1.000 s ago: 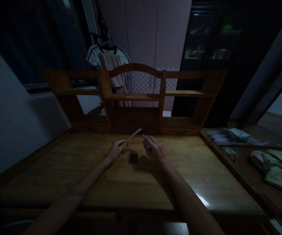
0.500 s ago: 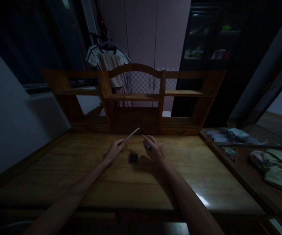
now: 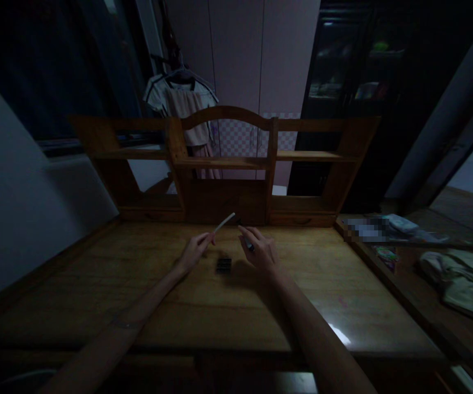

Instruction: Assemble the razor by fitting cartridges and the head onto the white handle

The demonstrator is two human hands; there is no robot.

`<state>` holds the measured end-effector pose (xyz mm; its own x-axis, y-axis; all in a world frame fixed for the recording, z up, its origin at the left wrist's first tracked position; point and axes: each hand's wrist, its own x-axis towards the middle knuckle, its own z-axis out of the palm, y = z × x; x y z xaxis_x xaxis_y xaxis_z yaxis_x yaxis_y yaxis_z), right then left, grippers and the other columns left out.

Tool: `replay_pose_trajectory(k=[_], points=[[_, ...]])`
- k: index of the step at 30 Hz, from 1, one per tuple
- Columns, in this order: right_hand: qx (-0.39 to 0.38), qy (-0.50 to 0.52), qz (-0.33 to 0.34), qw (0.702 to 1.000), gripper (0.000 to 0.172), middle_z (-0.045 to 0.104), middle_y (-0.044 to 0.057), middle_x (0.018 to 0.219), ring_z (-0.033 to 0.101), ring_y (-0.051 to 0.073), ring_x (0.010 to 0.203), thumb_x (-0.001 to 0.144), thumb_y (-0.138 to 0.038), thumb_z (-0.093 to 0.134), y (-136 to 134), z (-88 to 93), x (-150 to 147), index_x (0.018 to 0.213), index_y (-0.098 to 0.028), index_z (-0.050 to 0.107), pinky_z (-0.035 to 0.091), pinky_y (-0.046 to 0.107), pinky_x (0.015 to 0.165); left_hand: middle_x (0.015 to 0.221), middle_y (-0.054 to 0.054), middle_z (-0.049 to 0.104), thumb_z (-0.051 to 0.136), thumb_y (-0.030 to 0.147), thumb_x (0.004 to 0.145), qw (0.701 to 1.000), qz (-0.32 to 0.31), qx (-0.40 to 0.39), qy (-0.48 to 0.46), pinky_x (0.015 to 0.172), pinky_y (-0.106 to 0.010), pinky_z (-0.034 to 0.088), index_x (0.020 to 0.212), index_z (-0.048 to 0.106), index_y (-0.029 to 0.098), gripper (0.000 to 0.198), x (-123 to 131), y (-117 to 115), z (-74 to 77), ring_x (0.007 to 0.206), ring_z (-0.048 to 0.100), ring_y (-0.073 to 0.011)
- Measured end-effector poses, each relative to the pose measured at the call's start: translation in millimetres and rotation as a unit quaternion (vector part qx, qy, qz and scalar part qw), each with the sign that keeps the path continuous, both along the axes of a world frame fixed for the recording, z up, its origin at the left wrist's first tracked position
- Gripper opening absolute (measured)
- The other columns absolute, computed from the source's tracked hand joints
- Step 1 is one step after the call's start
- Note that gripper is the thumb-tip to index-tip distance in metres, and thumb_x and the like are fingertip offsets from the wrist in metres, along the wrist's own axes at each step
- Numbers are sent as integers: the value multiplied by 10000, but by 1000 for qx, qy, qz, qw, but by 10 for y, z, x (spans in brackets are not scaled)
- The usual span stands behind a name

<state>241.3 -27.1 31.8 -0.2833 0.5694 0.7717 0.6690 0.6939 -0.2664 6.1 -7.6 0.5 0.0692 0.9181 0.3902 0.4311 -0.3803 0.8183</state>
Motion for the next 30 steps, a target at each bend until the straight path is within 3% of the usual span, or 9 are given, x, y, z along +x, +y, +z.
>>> replay_pose_trajectory(k=[4,11,20,30], points=[[-1,1,3,1000,335,612,61,1157,627,162,946,923,-265,462,-14,14,6,1250,-248,535,506,238,794,659,0,543,398,564,845,1000,1,-7,7,452,-191,322,741,605,161,465,18,-16,20,560,467,-118],[2,2,0,1000,332,613,62,1151,633,162,929,919,-262,464,-12,12,10,1242,-248,542,507,237,779,650,1,546,393,551,858,1000,-8,19,24,547,-208,355,708,601,157,470,25,-4,26,608,486,-125],[9,0,-6,1000,329,628,65,1120,637,159,903,922,-271,461,-7,0,12,1239,-239,543,502,233,766,613,21,502,392,557,854,1000,-13,0,18,498,-193,339,711,590,161,465,12,21,-27,564,463,-112],[6,-2,-10,1000,318,635,64,1101,639,161,888,917,-270,471,31,-33,14,1222,-234,553,498,228,726,743,-20,600,418,551,841,999,-29,-34,-1,519,-197,413,755,610,162,443,13,43,-58,658,544,-143]])
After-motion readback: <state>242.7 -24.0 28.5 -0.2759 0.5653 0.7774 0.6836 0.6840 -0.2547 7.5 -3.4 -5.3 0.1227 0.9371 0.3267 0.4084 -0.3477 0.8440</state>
